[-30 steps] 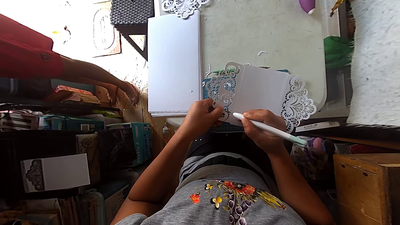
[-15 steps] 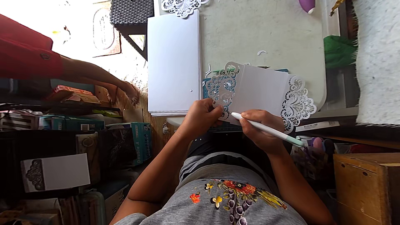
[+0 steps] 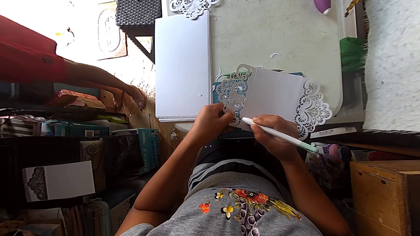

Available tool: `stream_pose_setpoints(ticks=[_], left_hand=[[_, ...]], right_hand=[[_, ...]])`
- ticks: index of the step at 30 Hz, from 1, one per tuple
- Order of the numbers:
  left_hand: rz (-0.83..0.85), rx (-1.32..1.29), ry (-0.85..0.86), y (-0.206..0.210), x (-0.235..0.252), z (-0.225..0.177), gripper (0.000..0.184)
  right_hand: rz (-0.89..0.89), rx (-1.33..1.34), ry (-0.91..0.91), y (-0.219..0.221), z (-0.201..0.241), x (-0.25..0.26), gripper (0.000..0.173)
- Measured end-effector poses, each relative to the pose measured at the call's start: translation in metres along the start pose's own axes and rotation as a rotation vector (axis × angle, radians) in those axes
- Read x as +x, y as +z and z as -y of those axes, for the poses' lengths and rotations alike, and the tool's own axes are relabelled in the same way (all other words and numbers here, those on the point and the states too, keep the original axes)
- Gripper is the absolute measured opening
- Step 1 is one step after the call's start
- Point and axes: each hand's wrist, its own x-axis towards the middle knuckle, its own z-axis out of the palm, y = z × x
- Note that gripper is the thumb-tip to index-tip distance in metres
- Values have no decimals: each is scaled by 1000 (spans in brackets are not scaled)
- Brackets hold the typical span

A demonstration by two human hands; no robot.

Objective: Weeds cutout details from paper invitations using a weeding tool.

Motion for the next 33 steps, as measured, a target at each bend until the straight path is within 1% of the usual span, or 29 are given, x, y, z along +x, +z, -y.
stream_pose_setpoints(ticks=[12,17,22,33], left_hand=[[-5,-5,17,-1,0,1,18],[0,-46,18,-1,0,2,16],[17,-80,33,-3,0,5,24],[22,-108,41,-4,0,6,25]], right_hand=[[3,-15,8,0,0,1,11],[-8,16,22,1,0,1,10],[-29,43,42,0,0,1,11],[-1,21,43,0,1,3,11]])
